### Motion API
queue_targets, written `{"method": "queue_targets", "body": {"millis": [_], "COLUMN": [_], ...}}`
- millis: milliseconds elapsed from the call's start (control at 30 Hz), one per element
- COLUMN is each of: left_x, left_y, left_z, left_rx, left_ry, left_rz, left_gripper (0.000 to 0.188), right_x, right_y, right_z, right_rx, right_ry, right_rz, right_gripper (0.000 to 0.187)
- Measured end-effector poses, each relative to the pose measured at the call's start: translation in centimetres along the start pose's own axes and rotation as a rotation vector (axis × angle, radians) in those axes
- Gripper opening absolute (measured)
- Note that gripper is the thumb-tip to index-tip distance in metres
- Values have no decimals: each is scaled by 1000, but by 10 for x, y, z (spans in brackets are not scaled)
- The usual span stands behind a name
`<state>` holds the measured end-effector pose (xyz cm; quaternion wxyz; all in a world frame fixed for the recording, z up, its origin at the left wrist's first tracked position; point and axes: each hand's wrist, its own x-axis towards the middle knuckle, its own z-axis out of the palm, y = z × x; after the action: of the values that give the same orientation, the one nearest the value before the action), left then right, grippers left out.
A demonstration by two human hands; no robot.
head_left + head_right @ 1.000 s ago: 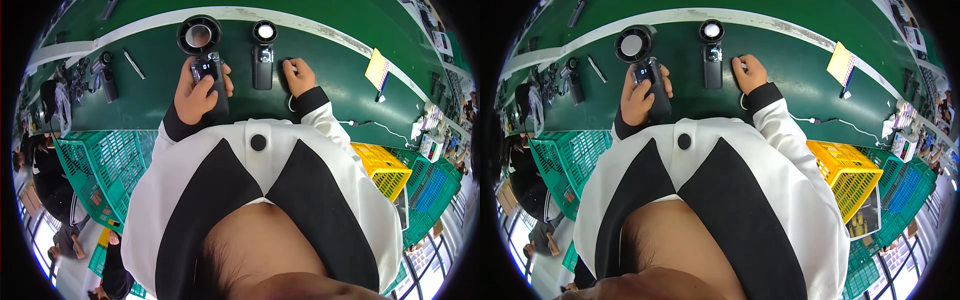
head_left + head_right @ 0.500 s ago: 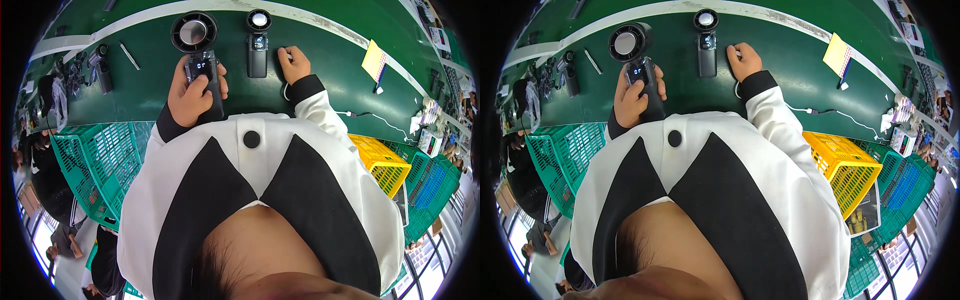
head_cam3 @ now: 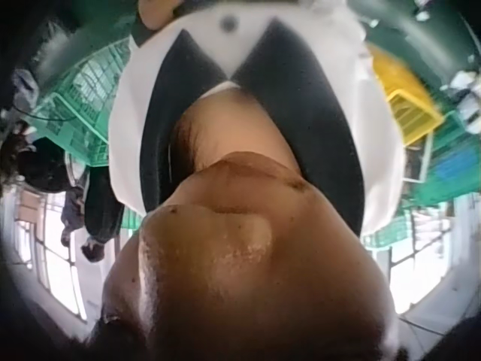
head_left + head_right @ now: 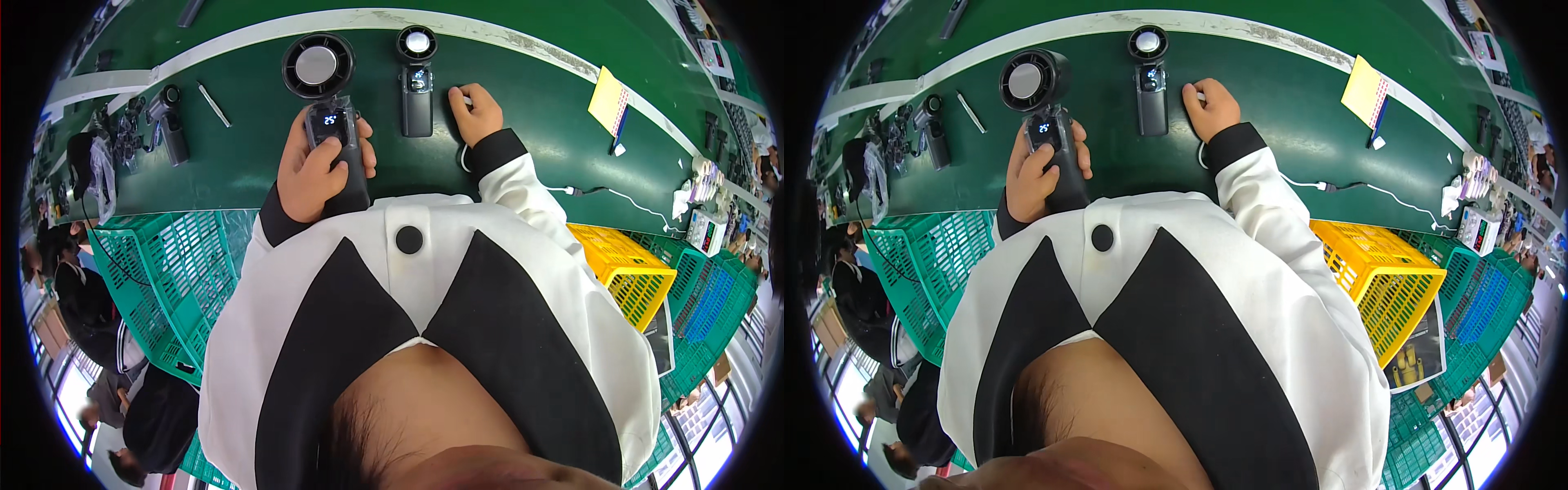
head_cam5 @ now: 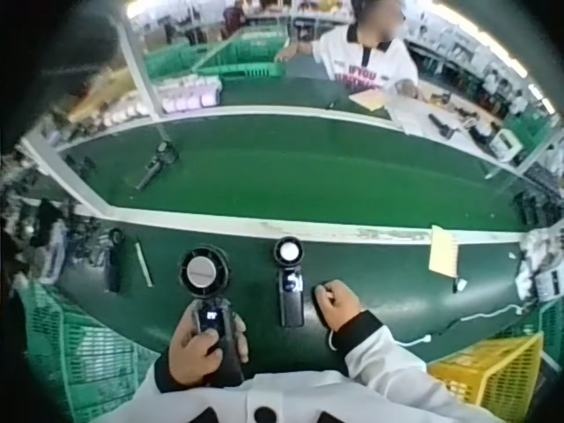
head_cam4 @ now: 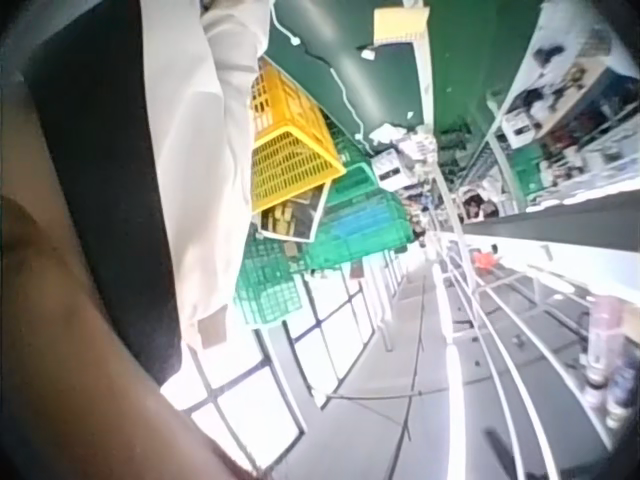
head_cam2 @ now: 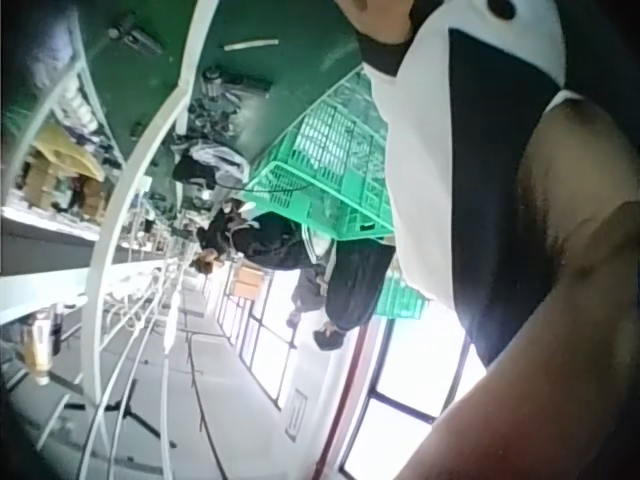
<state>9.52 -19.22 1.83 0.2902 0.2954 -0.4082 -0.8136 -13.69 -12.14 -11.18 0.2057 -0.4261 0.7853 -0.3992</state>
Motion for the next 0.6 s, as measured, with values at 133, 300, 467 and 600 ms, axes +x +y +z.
{"method": "queue_targets", "body": {"millis": [133,300,467,600], "left_x": [2,5,10,15], "left_y": [-4,-8,-9,-13], "left_z": [2,4,3,2], "left_rx": [25,72,-29,-9], "left_ry": [-10,49,25,20], "left_rz": [16,-47,-69,-103], "left_gripper": [39,42,44,44], "right_x": [0,0,0,1], "right_y": [-1,-4,-5,-5], "right_z": [-1,-3,-4,-4], "right_rx": [10,5,14,33], "right_ry": [-10,-34,-38,-39], "right_rz": [3,23,38,39], "right_gripper": [23,23,23,22]}}
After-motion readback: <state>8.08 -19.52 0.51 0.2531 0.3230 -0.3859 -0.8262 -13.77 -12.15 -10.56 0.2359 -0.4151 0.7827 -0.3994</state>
